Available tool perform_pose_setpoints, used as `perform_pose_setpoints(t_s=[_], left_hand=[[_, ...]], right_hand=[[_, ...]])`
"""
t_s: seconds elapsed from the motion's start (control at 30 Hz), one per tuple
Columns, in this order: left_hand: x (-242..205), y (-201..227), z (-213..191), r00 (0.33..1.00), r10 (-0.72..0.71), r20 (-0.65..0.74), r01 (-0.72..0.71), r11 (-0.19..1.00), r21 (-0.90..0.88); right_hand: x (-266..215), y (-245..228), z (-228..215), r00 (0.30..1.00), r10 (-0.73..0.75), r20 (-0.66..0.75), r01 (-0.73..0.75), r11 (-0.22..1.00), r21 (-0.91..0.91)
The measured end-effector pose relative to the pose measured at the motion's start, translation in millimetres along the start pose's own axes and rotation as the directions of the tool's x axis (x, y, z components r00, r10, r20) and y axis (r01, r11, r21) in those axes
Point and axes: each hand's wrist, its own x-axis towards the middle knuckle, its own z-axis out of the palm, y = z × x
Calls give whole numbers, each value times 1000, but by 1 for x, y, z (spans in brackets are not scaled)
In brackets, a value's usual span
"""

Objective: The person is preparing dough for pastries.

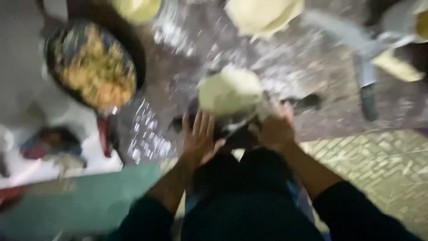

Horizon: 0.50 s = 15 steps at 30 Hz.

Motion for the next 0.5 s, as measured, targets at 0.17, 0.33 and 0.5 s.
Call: perform_pose_setpoints(t_s=[0.17,0.33,0.5], left_hand=[[-22,7,21,991,17,-132,-24,999,-48],[0,-7,29,946,-34,-321,14,998,-65],[-20,-42,39,975,-78,-209,68,996,-53]], right_hand=[[-29,12,47,814,-275,-513,268,959,-89],[-13,48,32,828,-332,-451,208,930,-303],[-5,73,35,810,-227,-542,249,968,-33]])
